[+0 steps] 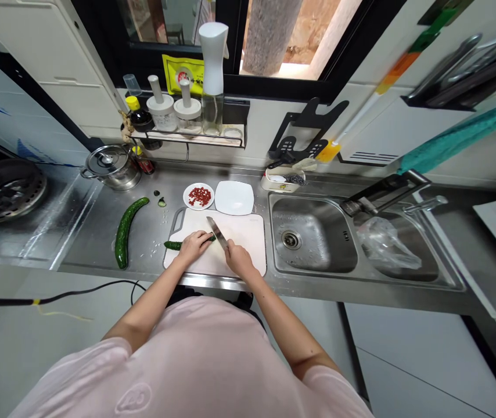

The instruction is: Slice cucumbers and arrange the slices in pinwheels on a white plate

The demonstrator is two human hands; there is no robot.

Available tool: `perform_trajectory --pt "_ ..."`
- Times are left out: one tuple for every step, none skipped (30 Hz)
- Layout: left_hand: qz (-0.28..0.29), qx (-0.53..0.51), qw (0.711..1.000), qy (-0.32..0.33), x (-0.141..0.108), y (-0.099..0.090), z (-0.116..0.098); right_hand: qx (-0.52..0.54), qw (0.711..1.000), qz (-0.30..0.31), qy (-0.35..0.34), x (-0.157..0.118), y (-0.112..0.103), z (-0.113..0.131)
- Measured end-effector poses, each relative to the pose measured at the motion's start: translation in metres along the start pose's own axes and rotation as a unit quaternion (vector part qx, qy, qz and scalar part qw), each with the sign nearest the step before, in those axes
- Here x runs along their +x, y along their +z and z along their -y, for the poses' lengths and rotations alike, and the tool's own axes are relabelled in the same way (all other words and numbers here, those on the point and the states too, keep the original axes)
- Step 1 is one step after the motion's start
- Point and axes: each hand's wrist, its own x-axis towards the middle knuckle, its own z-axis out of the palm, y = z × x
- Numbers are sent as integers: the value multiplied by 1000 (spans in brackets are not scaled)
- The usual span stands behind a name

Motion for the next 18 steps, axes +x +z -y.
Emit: perform_trajectory --pt "-4 1 1000 3 0 0 0 -2 1000 1 0 0 0 1" --pt "-8 3 1000 6 0 0 1 -3 1000 3 1 0 -1 1" --pt "-14 5 1000 10 0 0 1 -5 1000 5 0 -1 -1 2" --pt "-19 6 1000 13 0 1 2 -5 1000 8 0 -1 -1 3" --pt "-24 8 1000 17 0 1 2 -6 1000 12 -1 -1 -2 3" --pt "-29 10 999 21 0 2 3 -7 1000 16 -1 -1 -2 3" --pt "-34 12 999 24 1 3 3 -7 1000 19 -2 -1 -2 4" --pt "-38 15 999 28 1 4 4 -8 1000 21 -1 0 -2 4" --pt "-42 18 998 31 1 4 4 -10 1000 23 0 0 -2 4" --pt "-45 20 998 33 1 5 5 -11 1000 23 0 0 -2 3" --pt "-48 23 998 36 1 6 5 -12 1000 23 0 0 -2 3" --pt "-50 24 998 38 1 6 5 -13 1000 23 -1 0 -1 3" --pt "-52 26 997 40 1 6 5 -13 1000 24 -2 0 -1 3" --pt "-53 27 997 42 1 6 5 -13 1000 25 -2 0 -1 3" --pt "-54 27 997 44 1 6 5 -14 1000 27 -1 0 -2 3" --pt "-54 28 997 46 1 6 6 -14 999 29 0 -1 -2 4" --pt "-55 28 997 48 1 6 6 -15 999 31 2 -2 -2 4" --pt "-56 27 997 50 1 6 6 -15 999 33 3 -2 -2 4"
